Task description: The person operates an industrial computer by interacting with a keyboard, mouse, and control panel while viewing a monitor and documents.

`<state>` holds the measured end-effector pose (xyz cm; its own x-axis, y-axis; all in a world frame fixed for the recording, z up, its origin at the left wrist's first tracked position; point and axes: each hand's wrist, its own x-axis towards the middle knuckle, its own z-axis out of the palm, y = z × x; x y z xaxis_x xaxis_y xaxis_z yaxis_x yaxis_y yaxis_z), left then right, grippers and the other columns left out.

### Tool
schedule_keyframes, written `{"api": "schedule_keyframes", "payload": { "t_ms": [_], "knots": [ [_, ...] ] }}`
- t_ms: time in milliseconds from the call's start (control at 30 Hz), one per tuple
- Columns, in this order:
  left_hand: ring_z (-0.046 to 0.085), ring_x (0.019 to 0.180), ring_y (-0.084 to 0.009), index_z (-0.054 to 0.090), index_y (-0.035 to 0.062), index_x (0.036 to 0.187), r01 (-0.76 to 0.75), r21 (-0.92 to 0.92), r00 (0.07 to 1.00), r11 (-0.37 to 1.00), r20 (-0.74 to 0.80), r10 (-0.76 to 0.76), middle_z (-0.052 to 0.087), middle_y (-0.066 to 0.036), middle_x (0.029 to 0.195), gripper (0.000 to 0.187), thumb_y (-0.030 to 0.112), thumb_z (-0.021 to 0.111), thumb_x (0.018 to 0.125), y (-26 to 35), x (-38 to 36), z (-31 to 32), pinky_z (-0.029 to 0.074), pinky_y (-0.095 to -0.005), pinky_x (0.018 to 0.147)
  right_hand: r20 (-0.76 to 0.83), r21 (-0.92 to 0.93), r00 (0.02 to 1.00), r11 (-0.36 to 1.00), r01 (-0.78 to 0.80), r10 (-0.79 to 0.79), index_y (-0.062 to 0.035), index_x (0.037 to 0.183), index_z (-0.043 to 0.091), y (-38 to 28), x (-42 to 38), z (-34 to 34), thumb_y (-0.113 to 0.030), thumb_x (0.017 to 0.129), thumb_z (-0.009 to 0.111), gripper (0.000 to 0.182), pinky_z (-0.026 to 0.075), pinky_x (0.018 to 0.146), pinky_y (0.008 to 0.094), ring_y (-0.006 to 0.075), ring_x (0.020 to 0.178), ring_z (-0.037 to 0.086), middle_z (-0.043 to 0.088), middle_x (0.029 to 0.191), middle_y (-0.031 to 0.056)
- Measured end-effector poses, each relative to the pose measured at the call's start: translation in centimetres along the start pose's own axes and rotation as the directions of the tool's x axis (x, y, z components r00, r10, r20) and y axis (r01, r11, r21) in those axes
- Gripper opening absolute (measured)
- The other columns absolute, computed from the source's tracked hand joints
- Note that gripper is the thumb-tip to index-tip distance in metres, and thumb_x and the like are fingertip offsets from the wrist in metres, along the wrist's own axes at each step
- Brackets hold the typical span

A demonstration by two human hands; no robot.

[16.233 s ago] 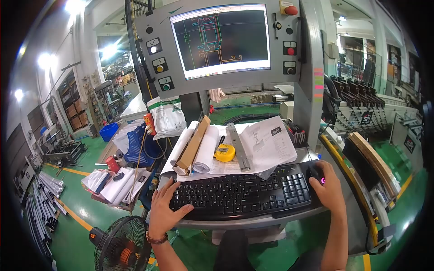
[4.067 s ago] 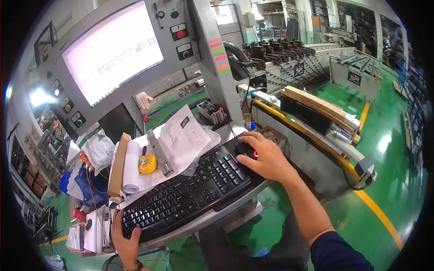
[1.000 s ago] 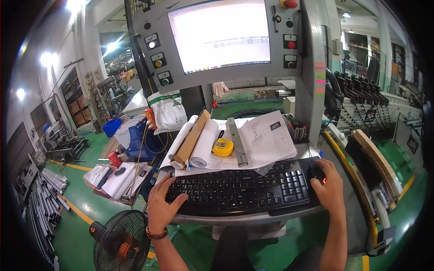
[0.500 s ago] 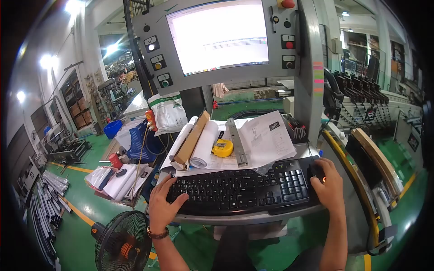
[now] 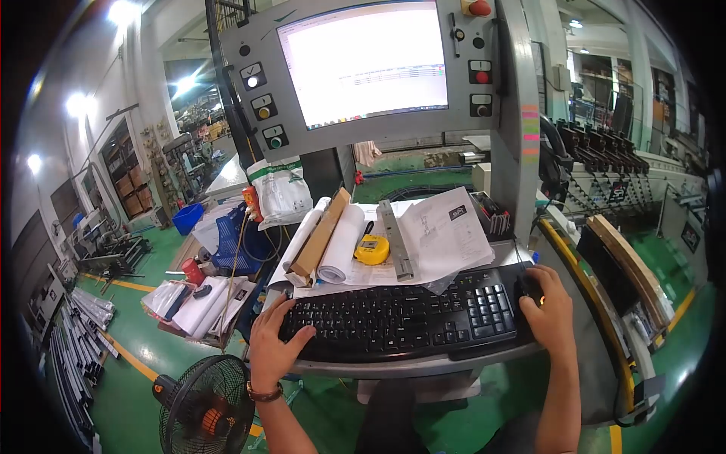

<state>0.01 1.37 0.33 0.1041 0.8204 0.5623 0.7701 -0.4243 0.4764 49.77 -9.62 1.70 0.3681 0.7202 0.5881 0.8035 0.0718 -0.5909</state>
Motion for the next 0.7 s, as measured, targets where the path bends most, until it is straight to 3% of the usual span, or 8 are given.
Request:
{"api": "schedule_keyframes", "payload": {
  "t_ms": [700],
  "knots": [
    [0.063,0.150,-0.0425,0.075,0.0073,0.150,-0.008,-0.012,1.000,1.000,-0.011,0.008,0.070,-0.018,0.163,0.073,0.048,0.094,0.092,-0.25,0.01,0.20,0.046,-0.0545,0.129,-0.017,-0.003,0.999,0.999,-0.034,0.034,0.0005,0.141,0.072,0.11,0.03,-0.06,-0.017,0.091,0.071,0.053,0.055,0.118,0.0498,0.0445,0.139,0.070,0.070,0.154,0.0199]
  ]
}}
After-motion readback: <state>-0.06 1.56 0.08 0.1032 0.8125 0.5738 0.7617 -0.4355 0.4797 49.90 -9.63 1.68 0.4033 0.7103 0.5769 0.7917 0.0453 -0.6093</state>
